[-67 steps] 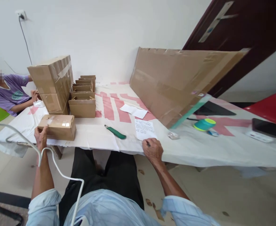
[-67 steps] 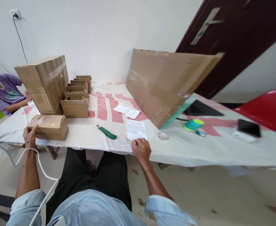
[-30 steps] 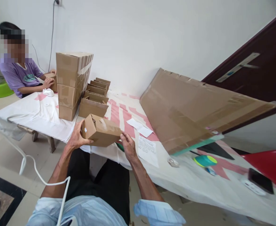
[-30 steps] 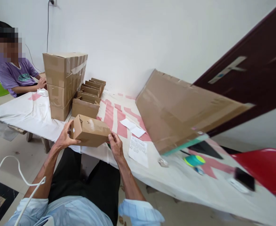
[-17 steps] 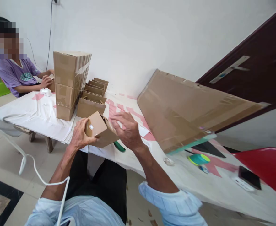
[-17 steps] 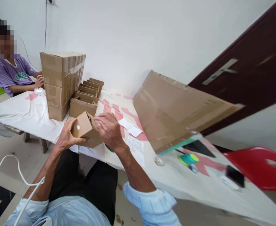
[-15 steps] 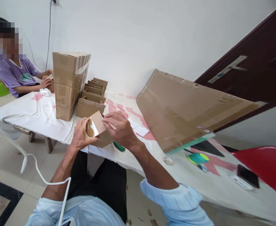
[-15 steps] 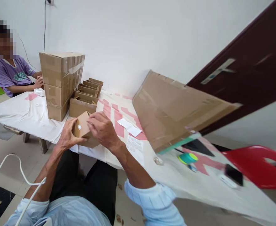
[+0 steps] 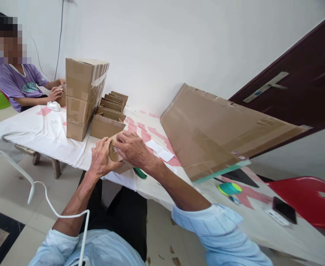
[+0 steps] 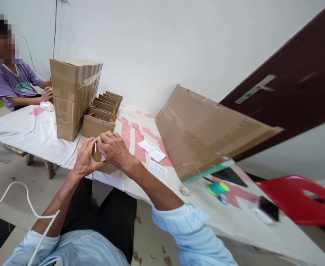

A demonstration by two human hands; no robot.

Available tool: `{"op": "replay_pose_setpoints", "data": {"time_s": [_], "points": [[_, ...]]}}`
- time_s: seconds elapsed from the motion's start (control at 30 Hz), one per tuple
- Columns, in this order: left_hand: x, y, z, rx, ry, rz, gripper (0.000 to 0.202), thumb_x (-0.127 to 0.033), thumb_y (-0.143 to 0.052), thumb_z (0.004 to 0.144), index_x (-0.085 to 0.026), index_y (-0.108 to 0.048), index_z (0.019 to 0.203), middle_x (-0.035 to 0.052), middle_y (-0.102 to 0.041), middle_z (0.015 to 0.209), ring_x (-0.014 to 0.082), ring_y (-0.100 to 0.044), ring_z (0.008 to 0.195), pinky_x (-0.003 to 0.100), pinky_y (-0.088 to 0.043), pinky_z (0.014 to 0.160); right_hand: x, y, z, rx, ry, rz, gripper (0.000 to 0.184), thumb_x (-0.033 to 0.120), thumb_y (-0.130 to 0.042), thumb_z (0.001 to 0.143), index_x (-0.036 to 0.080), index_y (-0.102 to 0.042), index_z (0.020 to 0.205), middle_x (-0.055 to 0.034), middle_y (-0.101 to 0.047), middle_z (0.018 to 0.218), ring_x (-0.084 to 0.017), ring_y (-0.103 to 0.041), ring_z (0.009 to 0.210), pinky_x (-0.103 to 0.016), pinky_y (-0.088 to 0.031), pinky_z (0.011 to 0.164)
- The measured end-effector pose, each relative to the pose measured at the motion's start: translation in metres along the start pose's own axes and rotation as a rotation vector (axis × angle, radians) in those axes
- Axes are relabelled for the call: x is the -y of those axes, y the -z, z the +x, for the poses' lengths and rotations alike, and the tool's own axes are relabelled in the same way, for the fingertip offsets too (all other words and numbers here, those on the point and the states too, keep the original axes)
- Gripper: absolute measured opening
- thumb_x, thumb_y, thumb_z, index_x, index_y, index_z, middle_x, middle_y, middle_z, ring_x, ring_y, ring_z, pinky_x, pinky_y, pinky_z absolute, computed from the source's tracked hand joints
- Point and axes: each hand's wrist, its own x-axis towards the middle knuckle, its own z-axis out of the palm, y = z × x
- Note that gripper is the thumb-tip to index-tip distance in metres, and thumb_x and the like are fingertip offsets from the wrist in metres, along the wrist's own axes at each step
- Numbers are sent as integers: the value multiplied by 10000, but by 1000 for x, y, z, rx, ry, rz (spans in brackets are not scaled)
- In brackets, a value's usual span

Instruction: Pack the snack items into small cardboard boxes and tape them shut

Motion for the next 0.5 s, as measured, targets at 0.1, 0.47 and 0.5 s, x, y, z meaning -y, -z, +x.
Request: {"op": "replay_pose_setpoints", "data": {"time_s": [0.1, 0.47, 0.5], "points": [[-5, 1, 1, 20, 14, 22, 991, -540, -948, 695, -198, -522, 1523, 262, -519, 1591, 487, -469, 1488, 666, -411, 1142, 1, 3, -1, -3, -4, 31, 155, 149, -614, 1014, 188, -764, 1015, -105, -676, 997, -277, -511, 1006, -397, -365, 834], [-24, 10, 0, 61, 55, 137, 1001, -485, -928, 704, -186, -487, 1551, 245, -517, 1604, 445, -470, 1507, 638, -454, 1117, 3, 9, 9, 149, -94, 79, 199, 150, -566, 1037, 158, -762, 1005, -137, -704, 1021, -285, -555, 1013, -397, -382, 859], [-24, 10, 1, 61, 55, 140, 1001, -481, -929, 701, -191, -488, 1552, 243, -518, 1603, 446, -472, 1505, 634, -457, 1115, 2, 10, 10, 158, -97, 76, 210, 146, -555, 1042, 156, -760, 1002, -138, -704, 1018, -283, -556, 1003, -394, -381, 854]]}}
